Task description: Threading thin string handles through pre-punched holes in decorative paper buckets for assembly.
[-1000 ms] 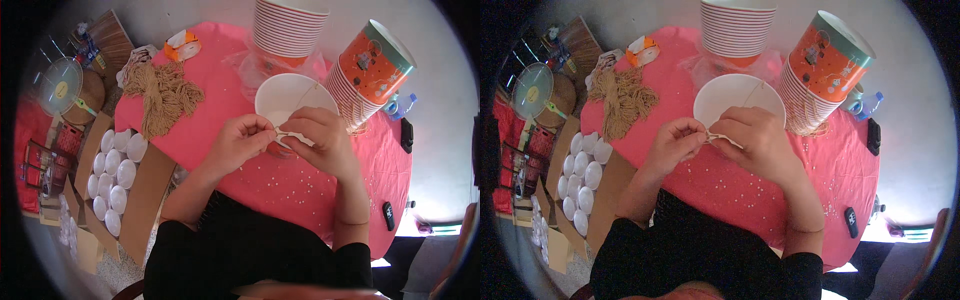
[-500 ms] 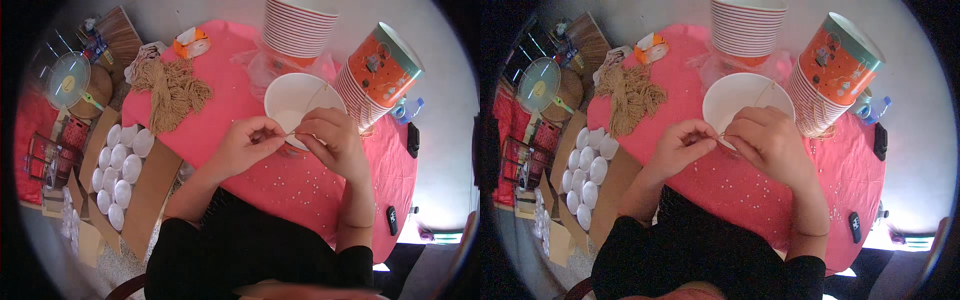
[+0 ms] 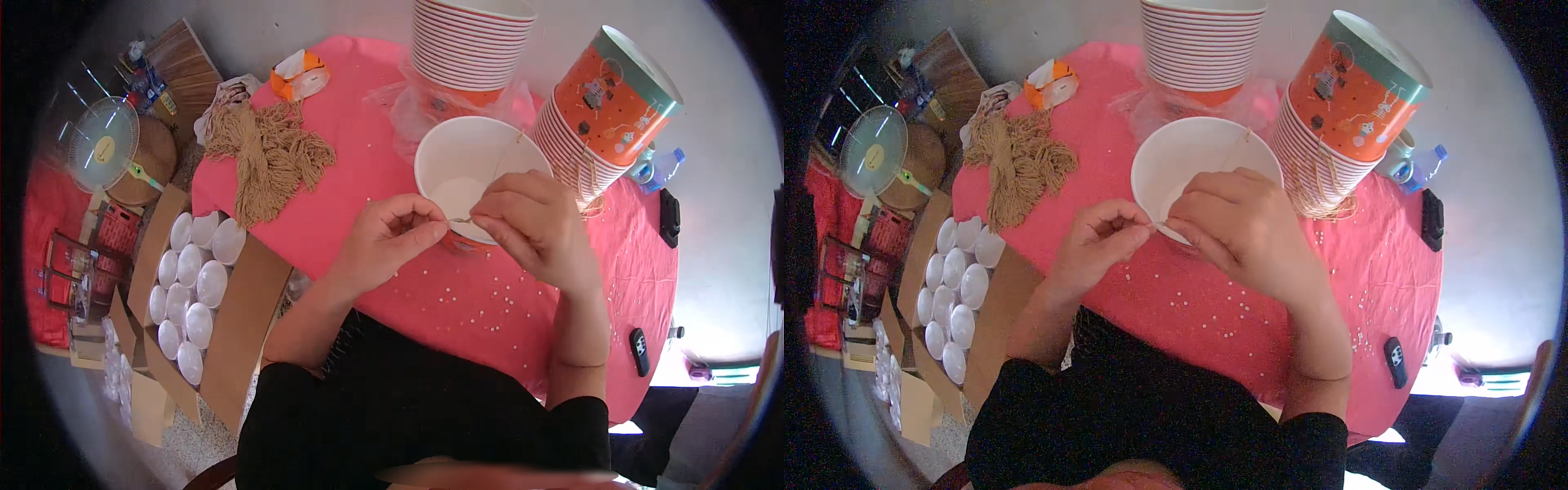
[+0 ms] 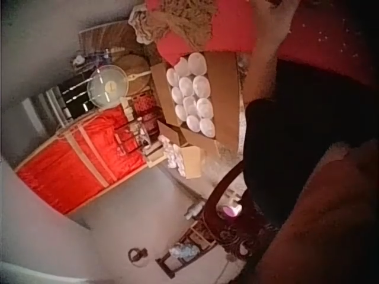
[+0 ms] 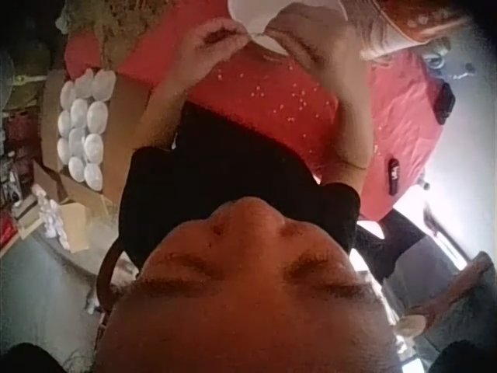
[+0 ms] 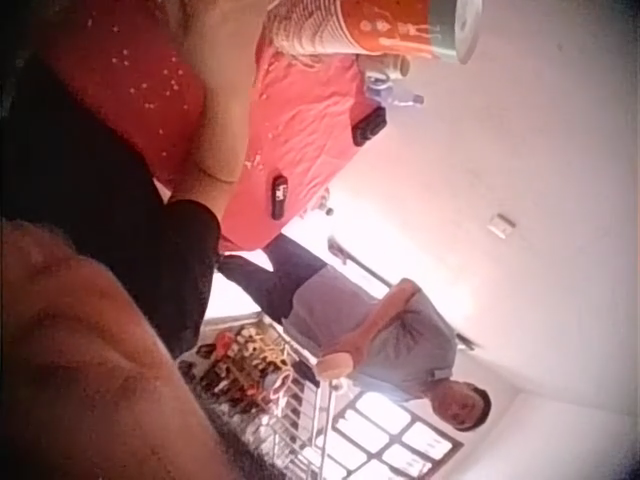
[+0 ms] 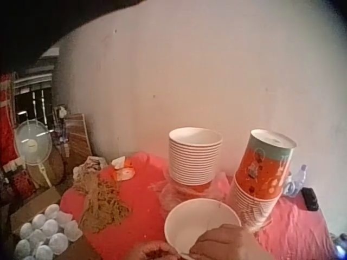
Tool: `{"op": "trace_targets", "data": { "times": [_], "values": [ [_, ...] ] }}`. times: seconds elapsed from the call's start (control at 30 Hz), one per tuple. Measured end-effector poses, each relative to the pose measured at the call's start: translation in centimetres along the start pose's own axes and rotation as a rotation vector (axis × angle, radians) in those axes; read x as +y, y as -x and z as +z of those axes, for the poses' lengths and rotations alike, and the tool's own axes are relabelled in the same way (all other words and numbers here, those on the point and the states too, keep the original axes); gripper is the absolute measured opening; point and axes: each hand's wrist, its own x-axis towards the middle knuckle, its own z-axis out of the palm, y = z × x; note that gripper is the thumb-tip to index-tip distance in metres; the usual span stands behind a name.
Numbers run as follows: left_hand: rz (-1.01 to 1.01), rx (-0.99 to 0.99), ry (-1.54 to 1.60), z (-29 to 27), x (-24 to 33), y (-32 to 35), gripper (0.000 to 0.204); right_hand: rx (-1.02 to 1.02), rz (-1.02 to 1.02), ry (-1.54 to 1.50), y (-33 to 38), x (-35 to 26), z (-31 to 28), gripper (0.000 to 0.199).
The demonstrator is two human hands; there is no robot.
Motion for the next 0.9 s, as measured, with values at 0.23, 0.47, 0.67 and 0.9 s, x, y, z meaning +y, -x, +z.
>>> {"op": "trace_targets", "data": {
  "times": [0.23, 0.47, 0.67, 0.9],
  "values": [
    [0.08, 0.107, -0.004, 1.3, -1.1, -0.2, 0.011, -0.057, 0.029, 0.056, -0.2, 0.5, 1.9, 0.009],
    [0.143, 0.116, -0.037, 1.4, -1.3, -0.2, 0.011, -0.025, 0.013, 0.028, -0.1, 0.8, 2.4, 0.013],
    [0.238, 0.176, -0.126, 1.6, -1.6, -0.4, 0.009, -0.048, 0.049, -0.018, -0.1, 0.6, 2.2, 0.013],
    [0.49, 0.319, -0.424, 2.3, -1.7, -0.5, 0.011, -0.086, 0.134, -0.141, 0.0, 0.3, 2.5, 0.015]
  ]
}}
